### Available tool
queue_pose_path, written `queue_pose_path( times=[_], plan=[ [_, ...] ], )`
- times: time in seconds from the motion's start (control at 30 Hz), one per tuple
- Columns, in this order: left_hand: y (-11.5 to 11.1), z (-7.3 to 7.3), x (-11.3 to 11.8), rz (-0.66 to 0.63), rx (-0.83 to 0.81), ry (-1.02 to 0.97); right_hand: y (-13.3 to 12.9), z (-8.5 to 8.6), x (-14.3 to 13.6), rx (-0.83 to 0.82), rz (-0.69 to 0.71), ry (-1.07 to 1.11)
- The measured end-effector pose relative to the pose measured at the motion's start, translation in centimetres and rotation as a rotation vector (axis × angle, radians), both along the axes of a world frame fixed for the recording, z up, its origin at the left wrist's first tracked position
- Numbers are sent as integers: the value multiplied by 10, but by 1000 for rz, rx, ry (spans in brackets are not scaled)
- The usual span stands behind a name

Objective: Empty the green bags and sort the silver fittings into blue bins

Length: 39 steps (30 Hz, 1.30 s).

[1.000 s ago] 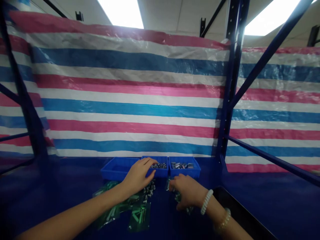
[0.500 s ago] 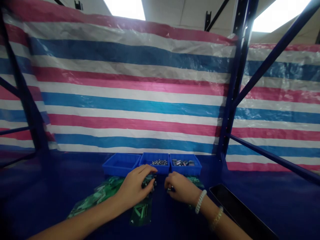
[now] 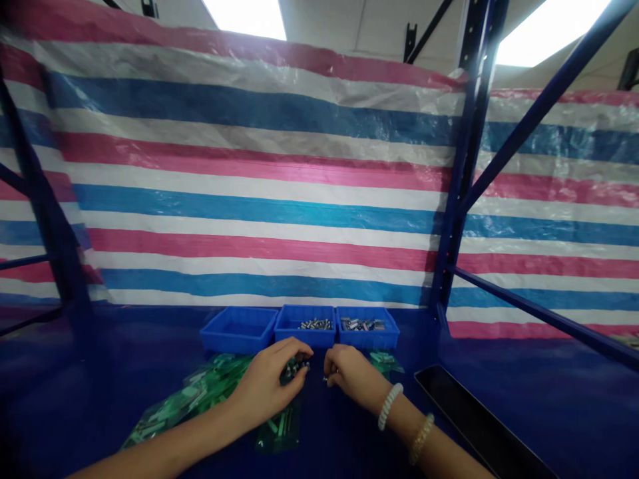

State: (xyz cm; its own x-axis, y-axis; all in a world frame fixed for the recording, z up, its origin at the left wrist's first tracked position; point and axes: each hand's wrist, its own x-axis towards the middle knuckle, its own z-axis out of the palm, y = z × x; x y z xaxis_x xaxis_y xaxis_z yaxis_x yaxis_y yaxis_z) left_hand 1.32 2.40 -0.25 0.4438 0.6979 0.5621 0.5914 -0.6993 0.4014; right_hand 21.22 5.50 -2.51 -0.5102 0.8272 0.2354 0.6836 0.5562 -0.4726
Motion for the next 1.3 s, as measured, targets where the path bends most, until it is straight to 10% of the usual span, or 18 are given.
queue_pose_path(
  times=[0.4,1.3],
  plan=[
    [-5,-1,10,-31,-378,-393,-5,16,-2,28,13,524],
    [-11,2,14,-228,-733,-861,-36,43,-4,406,227,329]
  ],
)
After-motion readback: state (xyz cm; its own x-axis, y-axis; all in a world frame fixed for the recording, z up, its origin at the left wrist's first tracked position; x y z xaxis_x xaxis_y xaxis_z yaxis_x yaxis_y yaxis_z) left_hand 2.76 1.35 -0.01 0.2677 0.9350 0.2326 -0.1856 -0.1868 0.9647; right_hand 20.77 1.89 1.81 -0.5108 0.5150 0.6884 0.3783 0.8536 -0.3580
